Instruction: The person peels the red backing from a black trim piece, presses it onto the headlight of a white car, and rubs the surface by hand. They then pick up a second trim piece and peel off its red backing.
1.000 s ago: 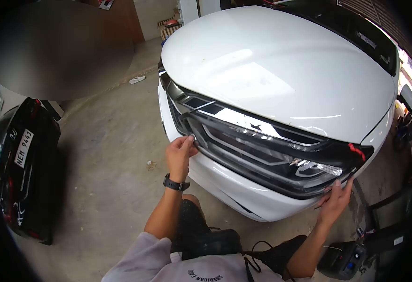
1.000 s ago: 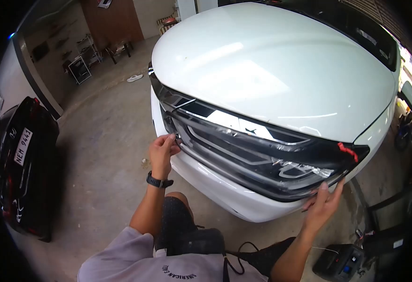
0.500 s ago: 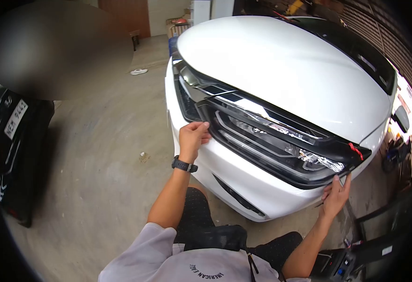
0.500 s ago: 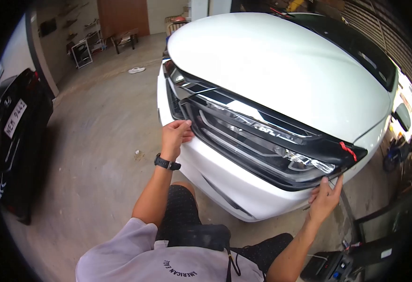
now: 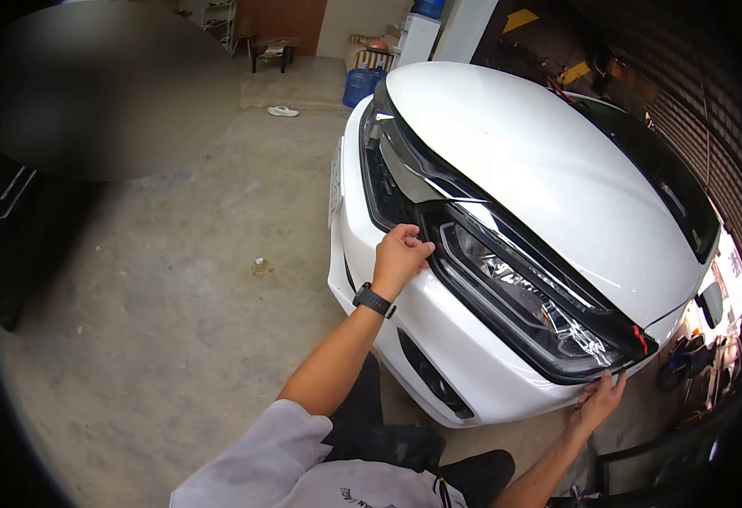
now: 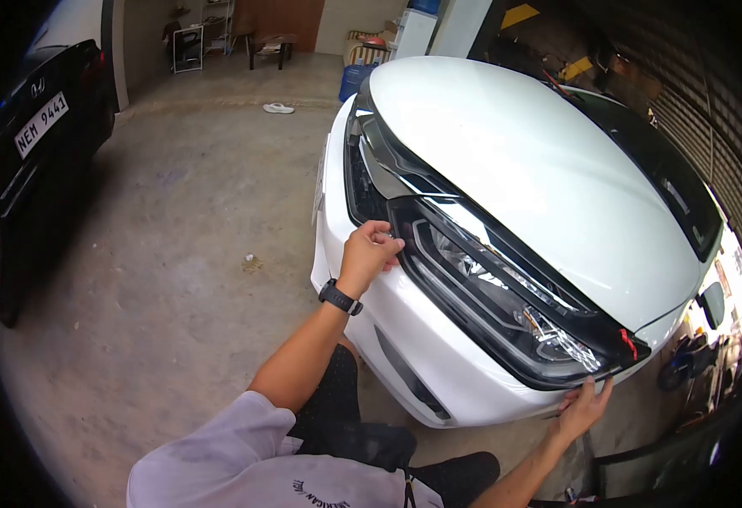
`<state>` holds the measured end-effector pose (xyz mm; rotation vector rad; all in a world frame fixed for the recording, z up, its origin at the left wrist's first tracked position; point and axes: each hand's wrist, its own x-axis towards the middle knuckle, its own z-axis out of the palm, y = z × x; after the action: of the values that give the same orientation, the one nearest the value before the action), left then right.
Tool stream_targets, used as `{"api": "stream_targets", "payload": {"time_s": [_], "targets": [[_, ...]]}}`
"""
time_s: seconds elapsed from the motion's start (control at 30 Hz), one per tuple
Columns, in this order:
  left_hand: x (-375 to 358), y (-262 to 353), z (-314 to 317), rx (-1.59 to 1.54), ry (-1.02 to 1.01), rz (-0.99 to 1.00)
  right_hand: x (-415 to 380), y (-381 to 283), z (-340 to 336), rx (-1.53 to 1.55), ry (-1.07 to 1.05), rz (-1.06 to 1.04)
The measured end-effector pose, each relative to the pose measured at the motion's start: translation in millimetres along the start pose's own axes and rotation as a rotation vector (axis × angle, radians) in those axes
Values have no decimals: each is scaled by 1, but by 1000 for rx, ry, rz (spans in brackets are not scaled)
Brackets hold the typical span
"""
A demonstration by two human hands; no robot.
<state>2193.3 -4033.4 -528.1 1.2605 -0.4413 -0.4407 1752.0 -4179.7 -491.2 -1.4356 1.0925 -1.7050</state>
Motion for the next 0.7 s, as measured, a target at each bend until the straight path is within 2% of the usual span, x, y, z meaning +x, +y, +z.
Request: {"api": "stream_targets", "payload": {"time_s": [0.03, 0.1, 0.27, 0.7], "targets": [[0, -1, 2, -12, 5, 3, 2, -1, 0, -10, 3, 11], [-2, -2, 3, 36, 12, 142, 8, 3, -5, -22, -7, -2], [2, 5, 1, 89, -56, 63, 10, -2, -3, -5, 15, 8], [7, -13, 1, -22, -57, 63, 2, -12, 4, -48, 65, 24]]}}
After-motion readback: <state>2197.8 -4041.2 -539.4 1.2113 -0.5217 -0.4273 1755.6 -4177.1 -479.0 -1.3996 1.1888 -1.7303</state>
